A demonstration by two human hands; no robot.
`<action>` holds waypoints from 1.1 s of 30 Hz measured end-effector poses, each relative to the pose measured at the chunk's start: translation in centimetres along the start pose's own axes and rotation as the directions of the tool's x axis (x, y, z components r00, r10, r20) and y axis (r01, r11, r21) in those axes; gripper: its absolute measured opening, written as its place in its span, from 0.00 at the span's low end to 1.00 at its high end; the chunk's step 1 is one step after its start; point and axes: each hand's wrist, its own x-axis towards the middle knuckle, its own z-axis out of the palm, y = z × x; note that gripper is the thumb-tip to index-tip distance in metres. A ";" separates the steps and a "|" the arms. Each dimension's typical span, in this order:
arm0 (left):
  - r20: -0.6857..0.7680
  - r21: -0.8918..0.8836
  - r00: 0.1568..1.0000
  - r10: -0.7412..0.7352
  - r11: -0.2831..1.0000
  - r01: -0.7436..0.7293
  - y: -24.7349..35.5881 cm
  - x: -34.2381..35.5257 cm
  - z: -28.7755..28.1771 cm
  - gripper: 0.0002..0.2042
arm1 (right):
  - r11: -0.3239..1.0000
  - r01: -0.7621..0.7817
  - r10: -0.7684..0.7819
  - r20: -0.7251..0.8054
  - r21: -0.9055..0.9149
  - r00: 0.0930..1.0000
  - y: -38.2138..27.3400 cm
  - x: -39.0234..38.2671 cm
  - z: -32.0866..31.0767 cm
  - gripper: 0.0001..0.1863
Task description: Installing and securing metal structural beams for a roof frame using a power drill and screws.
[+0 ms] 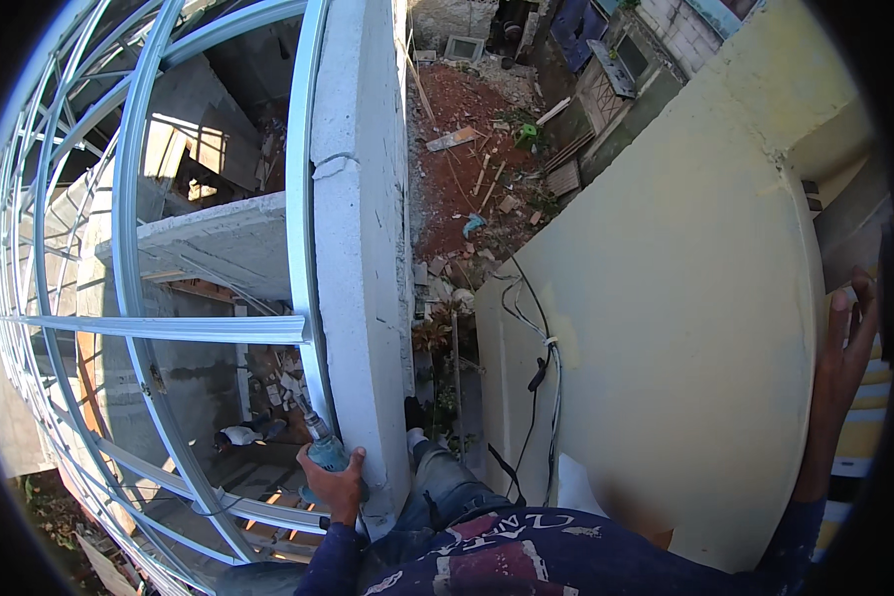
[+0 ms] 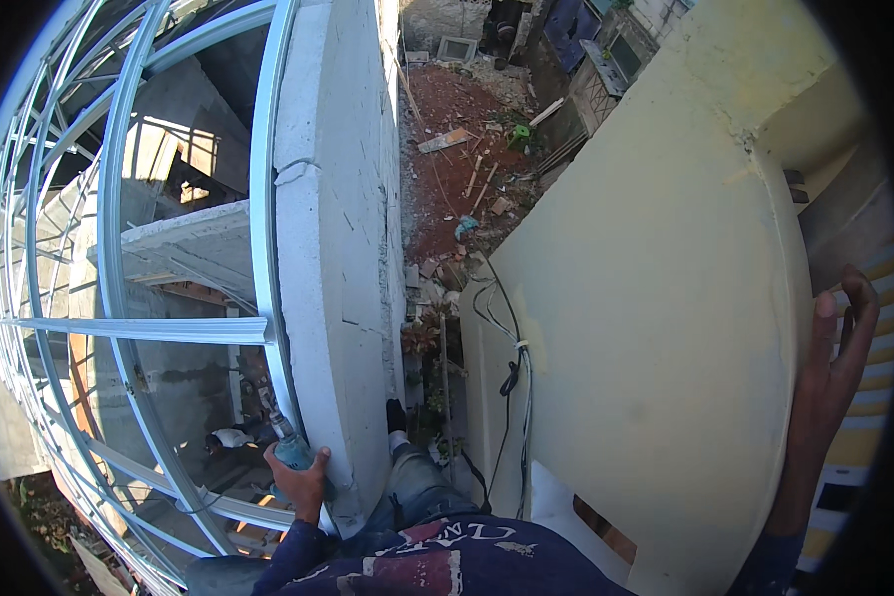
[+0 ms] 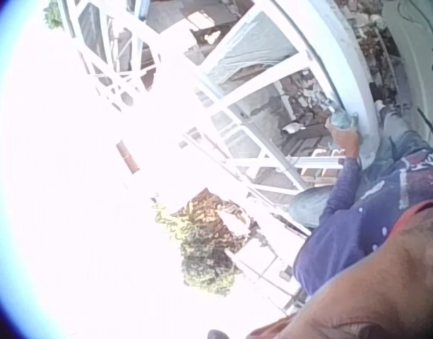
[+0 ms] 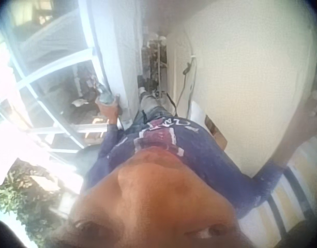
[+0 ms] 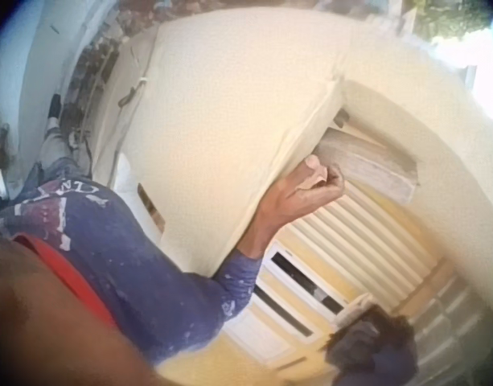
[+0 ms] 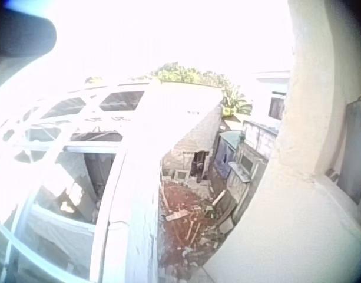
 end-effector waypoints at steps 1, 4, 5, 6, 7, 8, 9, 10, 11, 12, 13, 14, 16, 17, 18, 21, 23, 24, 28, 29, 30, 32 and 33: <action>0.027 -0.031 1.000 -0.004 1.000 0.005 0.0 0.2 0.0 0.43 | 1.000 0.006 -0.006 0.008 -0.007 1.000 -0.1 -0.3 -0.5 0.31; 0.023 0.025 1.000 -0.007 1.000 0.006 -0.5 0.2 -0.5 0.44 | 1.000 -0.024 0.024 0.041 0.012 0.999 0.1 -0.4 0.6 0.31; 0.027 0.030 1.000 -0.001 1.000 0.000 -0.4 0.1 -0.5 0.44 | 0.998 -0.051 0.050 0.056 0.027 0.997 0.2 -0.5 0.6 0.31; 0.020 0.027 1.000 -0.001 1.000 0.001 -0.3 0.1 -0.5 0.44 | 0.998 -0.059 0.057 0.057 0.024 0.997 0.4 -0.6 0.5 0.31; 0.016 0.021 1.000 0.000 1.000 -0.001 -0.2 0.1 -0.5 0.45 | 0.997 -0.070 0.068 0.070 0.024 0.995 0.4 -0.7 0.2 0.32; 0.023 0.022 1.000 0.007 1.000 -0.007 -0.3 0.0 -0.3 0.45 | 0.996 -0.081 0.078 0.085 0.026 0.993 0.4 -0.9 -0.1 0.34; 0.022 0.011 1.000 0.010 1.000 -0.010 -0.5 -0.1 -0.1 0.45 | 0.996 -0.087 0.085 0.083 0.019 0.993 0.1 -1.0 -0.1 0.34; 0.014 0.000 1.000 0.015 1.000 -0.015 -0.5 0.0 0.0 0.45 | 0.993 -0.113 0.111 0.075 0.029 0.991 -0.4 -0.9 0.1 0.34; 0.014 0.001 1.000 0.022 1.000 -0.022 -0.5 0.0 0.1 0.45 | 0.990 -0.139 0.136 0.067 0.039 0.988 -0.7 -0.8 0.3 0.33; 0.004 0.010 1.000 0.020 1.000 -0.020 -0.6 0.1 0.1 0.46 | 0.989 -0.144 0.141 0.064 0.039 0.988 -0.6 -0.7 0.3 0.33; -0.007 0.020 1.000 0.018 1.000 -0.018 -0.6 0.2 0.2 0.46 | 0.989 -0.140 0.134 0.100 0.056 0.986 -0.3 -0.6 0.4 0.33; -0.006 0.017 1.000 0.017 1.000 -0.017 -0.8 0.4 0.5 0.46 | 0.989 -0.131 0.120 0.136 0.072 0.983 -0.2 -0.5 0.4 0.33; -0.008 0.026 0.999 0.037 0.999 -0.037 -0.7 0.5 0.8 0.45 | 0.989 -0.130 0.119 0.151 0.068 0.981 -0.1 -0.2 0.5 0.33; -0.011 0.028 0.999 0.030 0.999 -0.030 -0.4 0.7 0.8 0.45 | 0.989 -0.131 0.119 0.168 0.067 0.979 -0.2 -0.2 0.5 0.33; 0.000 0.020 1.000 0.021 1.000 -0.021 0.1 1.0 0.8 0.45 | 0.989 -0.127 0.112 0.176 0.074 0.978 -0.5 -0.2 0.8 0.33; -0.032 0.029 0.999 -0.005 1.000 0.006 0.4 0.5 -1.1 0.43 | 0.986 -0.147 0.129 0.200 0.073 0.971 -1.7 -0.5 0.7 0.33; 0.050 -0.052 0.998 -0.036 0.998 0.039 1.5 0.3 -1.1 0.43 | 0.950 -0.202 0.171 0.146 0.240 0.974 -1.3 -0.6 0.1 0.31; 0.049 0.028 0.999 0.007 1.000 -0.008 0.2 0.4 -0.3 0.43 | 0.934 -0.181 0.139 0.154 0.309 0.978 -0.6 -0.3 -0.3 0.31; 0.027 0.112 1.000 0.013 0.994 -0.016 -0.4 0.3 0.9 0.46 | 0.982 0.121 -0.068 0.324 -0.147 0.944 -1.6 0.5 -1.7 0.25; -0.006 0.092 1.000 0.020 0.996 -0.019 -1.0 1.4 1.4 0.46 | 0.975 0.134 -0.065 0.350 -0.176 0.934 -1.9 0.6 -1.3 0.24; 0.007 0.070 1.000 -0.018 0.997 0.018 -1.0 0.8 0.4 0.46 | 0.962 0.225 -0.171 0.301 -0.153 0.938 -1.2 0.1 -0.9 0.23; 0.028 0.086 0.999 -0.044 0.995 0.041 0.2 0.2 0.5 0.47 | 0.969 0.196 -0.145 0.297 -0.151 0.944 -0.6 0.1 -2.4 0.23; 0.014 0.079 0.999 -0.039 0.996 0.038 0.2 0.5 0.8 0.47 | 0.980 0.137 -0.092 0.282 -0.144 0.955 -1.1 0.1 -2.6 0.23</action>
